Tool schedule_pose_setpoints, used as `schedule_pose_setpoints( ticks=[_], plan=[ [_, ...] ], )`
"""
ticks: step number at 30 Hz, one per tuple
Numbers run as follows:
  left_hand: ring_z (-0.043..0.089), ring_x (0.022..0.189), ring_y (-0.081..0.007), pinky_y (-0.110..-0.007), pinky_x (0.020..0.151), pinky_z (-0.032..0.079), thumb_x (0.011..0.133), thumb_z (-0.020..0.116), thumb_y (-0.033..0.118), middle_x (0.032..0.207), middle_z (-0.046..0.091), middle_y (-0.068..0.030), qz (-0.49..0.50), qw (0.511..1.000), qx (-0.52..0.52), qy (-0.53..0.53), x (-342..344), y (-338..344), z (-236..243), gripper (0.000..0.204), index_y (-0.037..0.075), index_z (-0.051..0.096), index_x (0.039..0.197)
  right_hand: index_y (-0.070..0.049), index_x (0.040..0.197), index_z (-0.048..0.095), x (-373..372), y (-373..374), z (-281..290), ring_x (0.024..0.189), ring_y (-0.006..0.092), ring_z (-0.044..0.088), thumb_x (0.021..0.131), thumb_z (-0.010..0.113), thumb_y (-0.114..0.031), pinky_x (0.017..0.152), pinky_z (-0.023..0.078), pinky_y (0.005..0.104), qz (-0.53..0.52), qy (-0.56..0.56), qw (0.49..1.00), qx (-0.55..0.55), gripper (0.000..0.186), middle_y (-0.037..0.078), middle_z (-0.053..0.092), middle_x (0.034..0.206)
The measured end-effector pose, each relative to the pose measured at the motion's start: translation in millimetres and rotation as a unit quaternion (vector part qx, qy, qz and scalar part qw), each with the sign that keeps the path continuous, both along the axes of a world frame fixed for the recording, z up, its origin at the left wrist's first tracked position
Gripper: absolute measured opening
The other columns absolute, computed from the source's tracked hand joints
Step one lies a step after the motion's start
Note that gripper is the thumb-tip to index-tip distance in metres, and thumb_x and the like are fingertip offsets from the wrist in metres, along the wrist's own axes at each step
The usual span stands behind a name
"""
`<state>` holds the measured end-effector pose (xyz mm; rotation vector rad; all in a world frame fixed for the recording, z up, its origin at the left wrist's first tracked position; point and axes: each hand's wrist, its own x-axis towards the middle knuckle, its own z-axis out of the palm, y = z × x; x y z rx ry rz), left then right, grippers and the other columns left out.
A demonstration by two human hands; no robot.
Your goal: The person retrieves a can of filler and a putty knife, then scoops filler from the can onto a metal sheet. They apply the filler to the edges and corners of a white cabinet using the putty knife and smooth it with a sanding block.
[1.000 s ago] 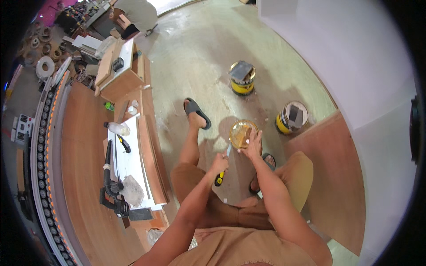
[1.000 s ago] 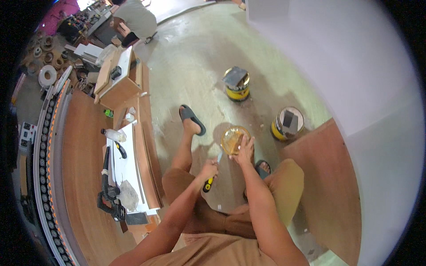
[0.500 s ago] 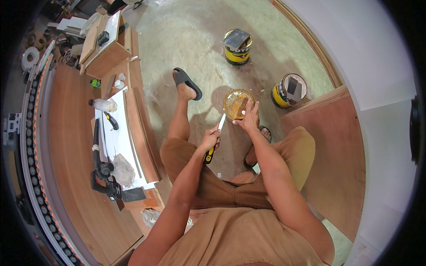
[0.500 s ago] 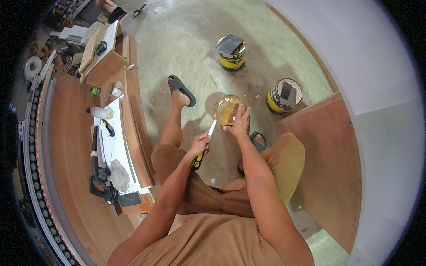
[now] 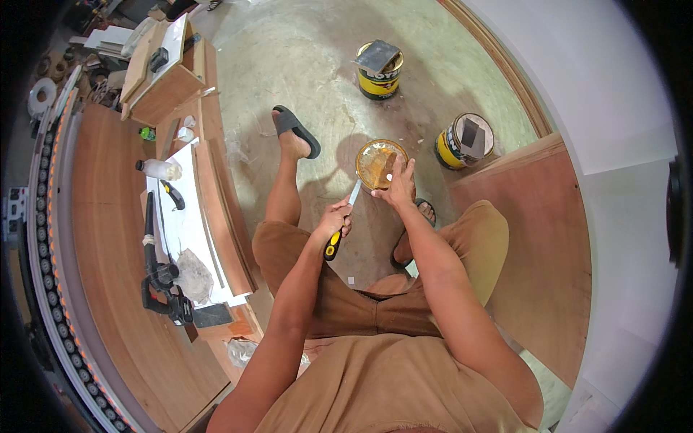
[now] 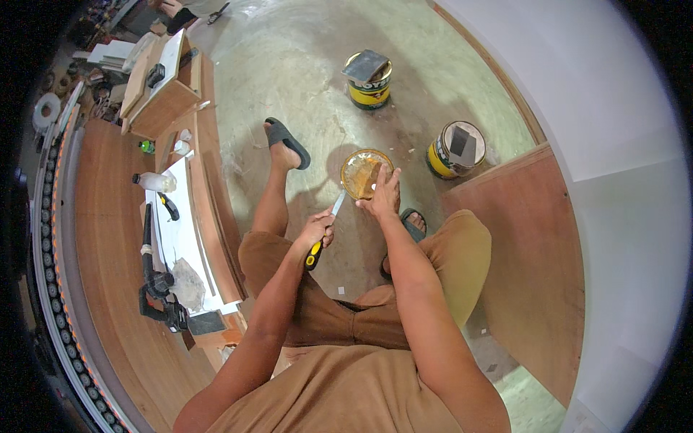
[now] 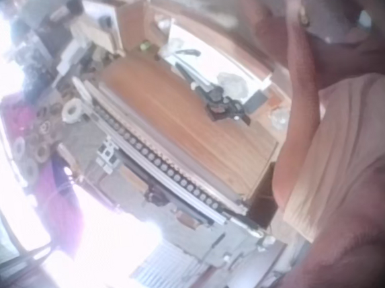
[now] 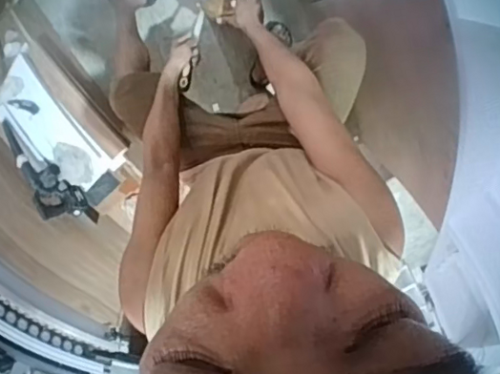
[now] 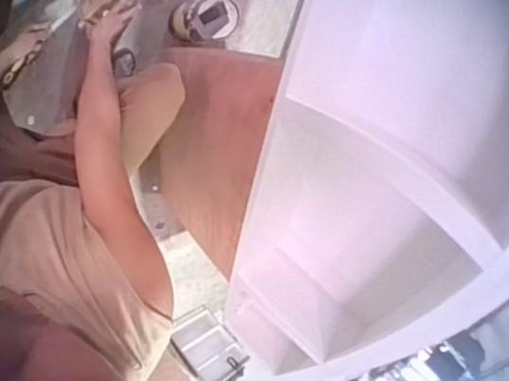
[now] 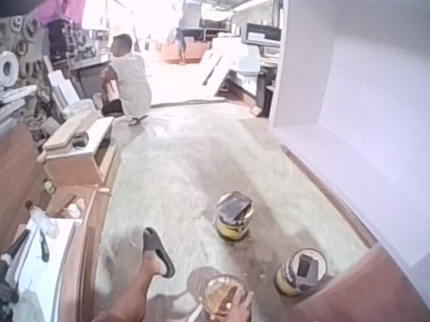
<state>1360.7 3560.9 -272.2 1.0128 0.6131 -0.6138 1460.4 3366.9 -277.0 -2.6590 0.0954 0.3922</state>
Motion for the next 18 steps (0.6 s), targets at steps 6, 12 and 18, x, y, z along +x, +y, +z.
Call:
schedule_pose_setpoints(
  ticks=[6,12,18],
  plan=[
    [0.041,0.039,-0.0121,-0.029,0.034,0.034,0.098,0.051,0.017,0.057,0.044,0.0006,0.033,0.996,-0.075,0.025,-4,1,-4,0.052,0.017,0.034,0.146,-0.013,0.153,0.006,1,-1,6,0.134,0.0416,0.037,0.054,0.091,-0.043,0.107,0.040,0.0413,0.010,0.018,1.000,-0.015,0.133,0.028,0.007,0.154],
    [0.038,0.039,-0.0094,-0.026,0.034,0.031,0.099,0.048,0.022,0.056,0.040,0.0041,0.040,0.990,-0.126,0.043,-5,4,7,0.052,0.023,0.029,0.147,-0.010,0.152,0.009,6,6,19,0.140,0.0480,0.019,0.053,0.086,-0.058,0.110,0.025,0.0597,0.027,0.036,0.996,-0.071,0.134,0.028,0.008,0.154],
    [0.036,0.039,-0.0079,-0.025,0.033,0.031,0.100,0.047,0.024,0.056,0.039,0.0050,0.027,0.982,-0.182,0.035,-4,6,-1,0.052,0.025,0.026,0.148,-0.017,0.153,0.007,34,26,43,0.142,0.0500,0.007,0.046,0.084,-0.066,0.108,0.016,0.0693,0.129,0.011,0.981,-0.147,0.141,0.024,0.005,0.157]
  ],
)
